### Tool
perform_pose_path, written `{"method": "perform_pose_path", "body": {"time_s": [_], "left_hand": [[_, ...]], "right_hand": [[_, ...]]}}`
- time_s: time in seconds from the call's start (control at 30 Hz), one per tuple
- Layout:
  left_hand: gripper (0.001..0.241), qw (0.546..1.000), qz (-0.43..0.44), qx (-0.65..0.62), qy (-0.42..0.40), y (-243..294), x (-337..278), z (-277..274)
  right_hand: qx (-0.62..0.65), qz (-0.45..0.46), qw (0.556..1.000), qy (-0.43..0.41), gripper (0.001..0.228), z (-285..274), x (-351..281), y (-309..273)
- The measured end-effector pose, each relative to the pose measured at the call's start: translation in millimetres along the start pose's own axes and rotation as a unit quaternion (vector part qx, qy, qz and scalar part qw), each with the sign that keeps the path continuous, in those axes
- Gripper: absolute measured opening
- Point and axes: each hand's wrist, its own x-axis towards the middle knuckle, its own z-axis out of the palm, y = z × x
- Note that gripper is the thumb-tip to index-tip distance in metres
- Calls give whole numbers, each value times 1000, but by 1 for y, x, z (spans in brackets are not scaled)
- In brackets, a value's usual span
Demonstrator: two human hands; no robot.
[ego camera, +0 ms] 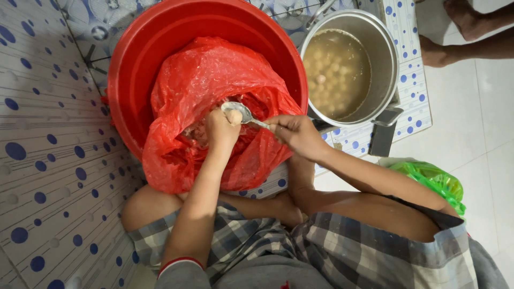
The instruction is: The person forms meatballs from a meat mixture and scoops them into a pot of water using a spoon.
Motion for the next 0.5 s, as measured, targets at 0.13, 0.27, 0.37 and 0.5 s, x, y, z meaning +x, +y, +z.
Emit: {"method": "perform_pose_path", "body": {"time_s": [0.13,0.27,0.37,0.5], "left_hand": [[12,1000,2,1,-31,-1,9,4],[26,997,45,-60,-25,-46,22,34],[28,995,69,-64,-26,-78,28,55],[25,994,82,-55,-39,-99,33,61]], "right_hand": [[186,95,978,14,19,-21,-8,-4],[199,44,974,103,10,-60,-15,-2],[128,-12,974,189,11,-113,-7,63],[-147,-29,955,255,20,-170,-10,122]]}}
